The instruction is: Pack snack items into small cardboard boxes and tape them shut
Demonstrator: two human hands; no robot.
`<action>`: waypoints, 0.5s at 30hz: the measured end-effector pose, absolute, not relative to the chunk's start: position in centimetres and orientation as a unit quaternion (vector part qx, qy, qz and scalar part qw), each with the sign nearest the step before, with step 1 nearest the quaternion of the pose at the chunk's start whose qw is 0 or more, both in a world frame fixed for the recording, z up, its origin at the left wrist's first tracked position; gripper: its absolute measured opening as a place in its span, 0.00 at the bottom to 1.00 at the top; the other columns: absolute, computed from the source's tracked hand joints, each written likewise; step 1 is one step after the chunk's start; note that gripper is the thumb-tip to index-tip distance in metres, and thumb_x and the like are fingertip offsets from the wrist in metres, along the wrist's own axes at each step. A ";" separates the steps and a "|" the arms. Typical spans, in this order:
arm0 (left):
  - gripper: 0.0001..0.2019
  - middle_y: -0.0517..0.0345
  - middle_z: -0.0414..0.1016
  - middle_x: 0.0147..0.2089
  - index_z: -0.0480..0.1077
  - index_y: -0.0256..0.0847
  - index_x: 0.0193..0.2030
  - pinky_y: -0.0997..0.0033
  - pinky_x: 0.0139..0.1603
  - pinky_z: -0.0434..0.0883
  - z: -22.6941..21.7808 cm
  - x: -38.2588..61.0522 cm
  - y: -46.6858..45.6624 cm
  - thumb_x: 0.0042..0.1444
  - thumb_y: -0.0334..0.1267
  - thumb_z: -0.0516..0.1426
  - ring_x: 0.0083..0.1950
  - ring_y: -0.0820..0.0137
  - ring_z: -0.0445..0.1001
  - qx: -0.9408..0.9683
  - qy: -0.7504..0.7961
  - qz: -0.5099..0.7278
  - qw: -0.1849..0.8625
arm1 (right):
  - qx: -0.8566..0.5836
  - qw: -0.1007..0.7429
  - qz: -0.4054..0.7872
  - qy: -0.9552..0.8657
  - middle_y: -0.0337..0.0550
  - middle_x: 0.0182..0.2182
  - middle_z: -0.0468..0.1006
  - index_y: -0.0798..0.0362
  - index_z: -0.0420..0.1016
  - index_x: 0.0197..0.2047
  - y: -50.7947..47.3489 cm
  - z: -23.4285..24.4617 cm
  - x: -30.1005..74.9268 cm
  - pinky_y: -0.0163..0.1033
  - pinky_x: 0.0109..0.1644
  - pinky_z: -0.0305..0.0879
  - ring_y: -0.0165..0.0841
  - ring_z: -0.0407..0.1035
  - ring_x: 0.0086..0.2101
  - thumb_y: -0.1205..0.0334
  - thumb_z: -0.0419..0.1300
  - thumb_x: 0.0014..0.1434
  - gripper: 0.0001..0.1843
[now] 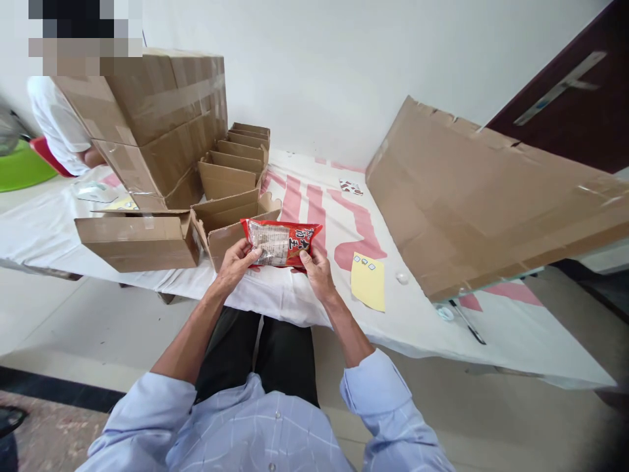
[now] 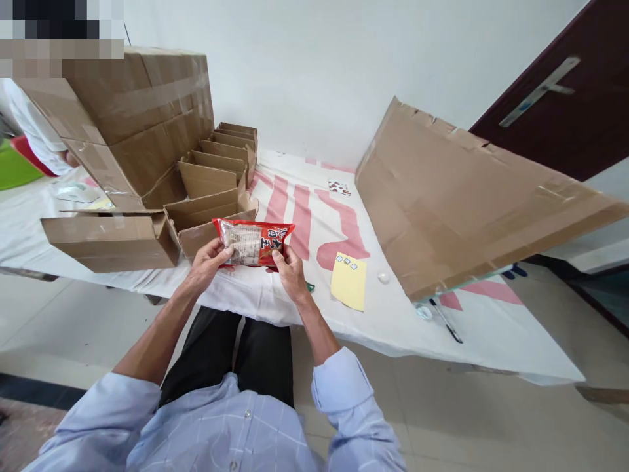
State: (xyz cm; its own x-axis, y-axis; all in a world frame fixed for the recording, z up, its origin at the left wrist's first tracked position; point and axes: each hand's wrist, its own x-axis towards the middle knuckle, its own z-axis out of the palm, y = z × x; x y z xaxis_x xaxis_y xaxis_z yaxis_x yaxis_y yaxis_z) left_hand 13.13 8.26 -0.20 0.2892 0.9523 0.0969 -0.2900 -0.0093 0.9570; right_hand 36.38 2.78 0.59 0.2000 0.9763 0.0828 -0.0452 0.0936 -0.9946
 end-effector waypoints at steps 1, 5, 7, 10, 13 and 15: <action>0.36 0.46 0.87 0.53 0.79 0.39 0.60 0.71 0.33 0.80 -0.7 13.3 8.3 0.51 0.61 0.75 0.48 0.56 0.85 0.502 0.334 0.499 0.623 | -0.513 0.580 0.444 -0.451 0.46 0.45 0.87 0.48 0.79 0.51 2.9 0.1 36.5 0.48 0.41 0.87 0.46 0.85 0.44 0.28 0.73 0.56 0.35; 0.37 0.50 0.87 0.48 0.80 0.39 0.57 0.71 0.33 0.78 -2.9 13.7 8.4 0.47 0.61 0.77 0.43 0.61 0.84 0.492 0.355 0.491 0.625 | -0.528 0.566 0.461 -0.434 0.46 0.42 0.87 0.50 0.79 0.48 3.1 -2.2 36.8 0.44 0.37 0.86 0.44 0.85 0.41 0.28 0.75 0.52 0.36; 0.36 0.50 0.87 0.48 0.80 0.40 0.56 0.71 0.35 0.78 -3.5 13.8 8.4 0.47 0.61 0.77 0.43 0.61 0.84 0.492 0.360 0.483 0.628 | -0.535 0.563 0.458 -0.433 0.46 0.42 0.87 0.50 0.80 0.48 3.0 -3.1 36.9 0.43 0.35 0.84 0.44 0.84 0.41 0.29 0.74 0.53 0.34; 0.36 0.48 0.88 0.51 0.81 0.40 0.55 0.69 0.39 0.79 -4.1 13.9 8.5 0.46 0.63 0.77 0.47 0.59 0.85 0.491 0.354 0.478 0.636 | -0.540 0.563 0.454 -0.431 0.47 0.43 0.88 0.50 0.80 0.49 3.0 -3.9 37.0 0.42 0.33 0.83 0.44 0.84 0.41 0.30 0.73 0.54 0.33; 0.37 0.47 0.88 0.51 0.81 0.40 0.55 0.67 0.42 0.79 -4.3 14.2 9.1 0.44 0.63 0.78 0.50 0.56 0.85 0.490 0.359 0.477 0.635 | -0.540 0.564 0.453 -0.430 0.47 0.44 0.88 0.50 0.80 0.49 3.5 -4.0 37.1 0.41 0.33 0.83 0.44 0.84 0.42 0.31 0.73 0.53 0.33; 0.38 0.48 0.88 0.49 0.82 0.40 0.54 0.67 0.42 0.79 -4.4 14.5 9.7 0.42 0.64 0.78 0.50 0.55 0.86 0.485 0.366 0.476 0.636 | -0.542 0.566 0.449 -0.431 0.47 0.44 0.88 0.50 0.80 0.49 3.9 -4.0 37.2 0.41 0.33 0.83 0.44 0.84 0.41 0.32 0.73 0.54 0.32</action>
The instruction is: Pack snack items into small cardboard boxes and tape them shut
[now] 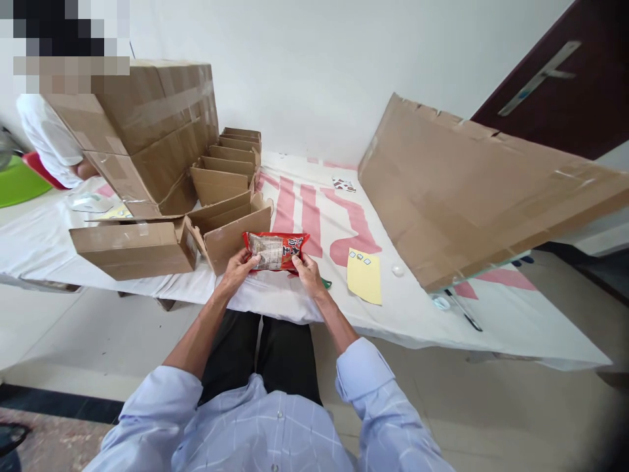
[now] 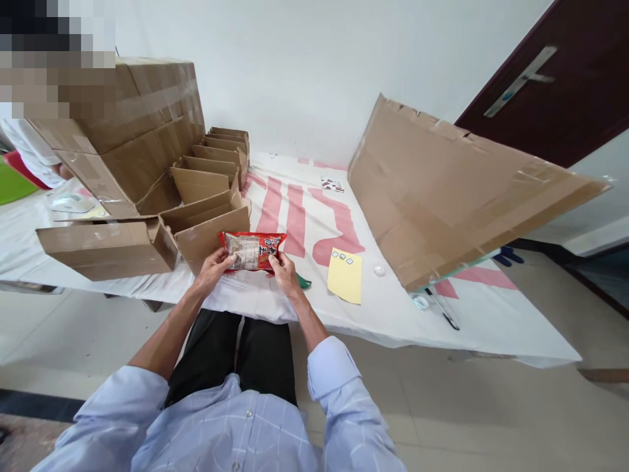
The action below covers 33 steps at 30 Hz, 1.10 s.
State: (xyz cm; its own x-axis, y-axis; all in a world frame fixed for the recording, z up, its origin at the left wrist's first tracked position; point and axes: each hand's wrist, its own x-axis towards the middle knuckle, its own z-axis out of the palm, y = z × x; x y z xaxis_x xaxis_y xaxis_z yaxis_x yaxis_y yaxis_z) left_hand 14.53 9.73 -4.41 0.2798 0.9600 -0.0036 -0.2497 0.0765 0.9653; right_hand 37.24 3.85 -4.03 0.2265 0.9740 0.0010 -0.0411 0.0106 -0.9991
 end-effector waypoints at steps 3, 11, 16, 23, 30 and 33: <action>0.39 0.49 0.88 0.46 0.82 0.40 0.53 0.66 0.43 0.79 -4.3 15.3 10.6 0.40 0.64 0.78 0.48 0.57 0.86 0.482 0.366 0.476 0.638 | -0.546 0.574 0.436 -0.426 0.47 0.44 0.88 0.49 0.79 0.49 4.3 -4.0 37.5 0.41 0.31 0.81 0.45 0.85 0.40 0.32 0.72 0.55 0.32; 0.38 0.48 0.87 0.41 0.82 0.38 0.47 0.68 0.38 0.76 -2.2 17.5 12.0 0.35 0.64 0.80 0.40 0.61 0.83 0.498 0.341 0.489 0.629 | -0.558 0.601 0.410 -0.399 0.45 0.39 0.88 0.51 0.77 0.54 5.6 -2.1 38.5 0.33 0.24 0.75 0.37 0.84 0.33 0.36 0.71 0.59 0.31; 0.35 0.50 0.86 0.43 0.81 0.40 0.49 0.73 0.30 0.72 2.3 18.7 13.5 0.40 0.62 0.79 0.34 0.67 0.80 0.519 0.315 0.515 0.606 | -0.547 0.640 0.341 -0.418 0.43 0.38 0.86 0.52 0.77 0.57 7.8 3.0 39.0 0.34 0.26 0.74 0.34 0.80 0.30 0.40 0.65 0.67 0.26; 0.32 0.52 0.85 0.47 0.79 0.42 0.53 0.72 0.32 0.76 8.5 18.5 14.6 0.50 0.62 0.75 0.34 0.70 0.80 0.533 0.254 0.575 0.566 | -0.479 0.694 0.262 -0.469 0.48 0.46 0.87 0.53 0.77 0.61 8.4 9.6 37.5 0.36 0.29 0.73 0.35 0.78 0.33 0.43 0.59 0.71 0.26; 0.33 0.52 0.84 0.48 0.78 0.41 0.56 0.73 0.30 0.76 10.9 17.5 13.4 0.52 0.62 0.74 0.33 0.70 0.81 0.546 0.225 0.591 0.549 | -0.453 0.714 0.252 -0.471 0.44 0.42 0.85 0.50 0.75 0.62 6.9 11.7 36.0 0.35 0.31 0.73 0.33 0.76 0.32 0.36 0.57 0.73 0.29; 0.32 0.54 0.83 0.49 0.79 0.43 0.56 0.72 0.31 0.77 11.8 17.4 12.7 0.54 0.63 0.73 0.34 0.71 0.80 0.557 0.198 0.612 0.526 | -0.438 0.723 0.234 -0.481 0.44 0.39 0.84 0.50 0.75 0.59 6.5 12.5 35.8 0.37 0.32 0.73 0.34 0.75 0.32 0.31 0.57 0.72 0.31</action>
State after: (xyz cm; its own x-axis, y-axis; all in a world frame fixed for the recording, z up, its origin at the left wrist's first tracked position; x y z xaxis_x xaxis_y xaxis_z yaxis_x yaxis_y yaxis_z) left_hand 17.38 12.69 11.78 0.1721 0.8641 0.4729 -0.4225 -0.3689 0.8279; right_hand 35.81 6.52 12.50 0.4281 0.7593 0.4900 0.0826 0.5071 -0.8579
